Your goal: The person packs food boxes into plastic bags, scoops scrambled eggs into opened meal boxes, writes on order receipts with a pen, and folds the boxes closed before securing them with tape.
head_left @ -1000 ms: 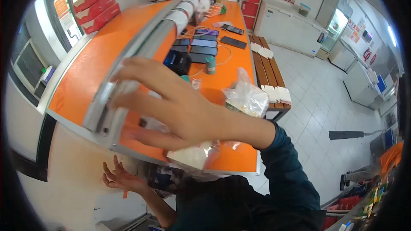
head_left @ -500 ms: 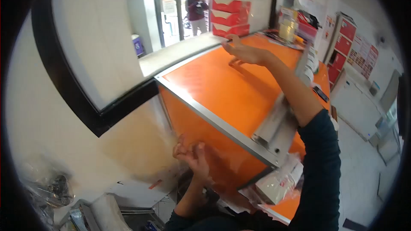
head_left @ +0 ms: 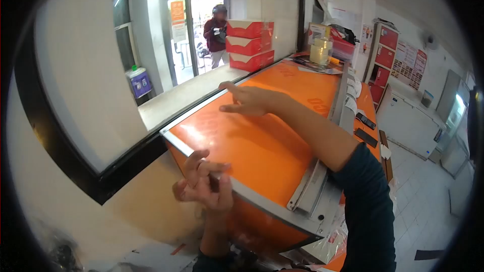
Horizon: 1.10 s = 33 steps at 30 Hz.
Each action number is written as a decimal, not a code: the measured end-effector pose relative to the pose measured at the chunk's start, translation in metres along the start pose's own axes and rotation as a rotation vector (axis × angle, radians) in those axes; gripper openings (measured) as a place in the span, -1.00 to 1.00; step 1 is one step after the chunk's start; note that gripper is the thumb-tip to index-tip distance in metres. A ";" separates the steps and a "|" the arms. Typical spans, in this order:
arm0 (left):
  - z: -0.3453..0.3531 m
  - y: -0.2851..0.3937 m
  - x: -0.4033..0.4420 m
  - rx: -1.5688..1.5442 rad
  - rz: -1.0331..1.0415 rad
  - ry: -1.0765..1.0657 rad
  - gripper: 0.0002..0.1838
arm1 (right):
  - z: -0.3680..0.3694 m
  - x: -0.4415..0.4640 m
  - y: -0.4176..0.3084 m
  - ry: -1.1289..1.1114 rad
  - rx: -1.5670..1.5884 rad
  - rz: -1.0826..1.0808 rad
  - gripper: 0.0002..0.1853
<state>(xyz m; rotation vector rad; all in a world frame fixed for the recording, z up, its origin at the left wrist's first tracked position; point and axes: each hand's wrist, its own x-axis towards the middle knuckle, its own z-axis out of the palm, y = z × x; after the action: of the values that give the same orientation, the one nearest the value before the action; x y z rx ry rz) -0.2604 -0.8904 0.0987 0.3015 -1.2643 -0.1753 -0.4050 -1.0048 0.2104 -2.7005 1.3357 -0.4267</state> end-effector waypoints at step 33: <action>-0.007 -0.007 0.003 0.223 0.222 0.017 -0.83 | -0.010 -0.002 0.002 -0.024 -0.009 -0.002 -0.25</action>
<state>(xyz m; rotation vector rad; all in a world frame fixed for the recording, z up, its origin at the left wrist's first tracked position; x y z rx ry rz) -0.2523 -0.8969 0.0972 0.3507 -1.2922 0.1592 -0.4106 -1.0042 0.2190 -2.7052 1.3321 -0.3883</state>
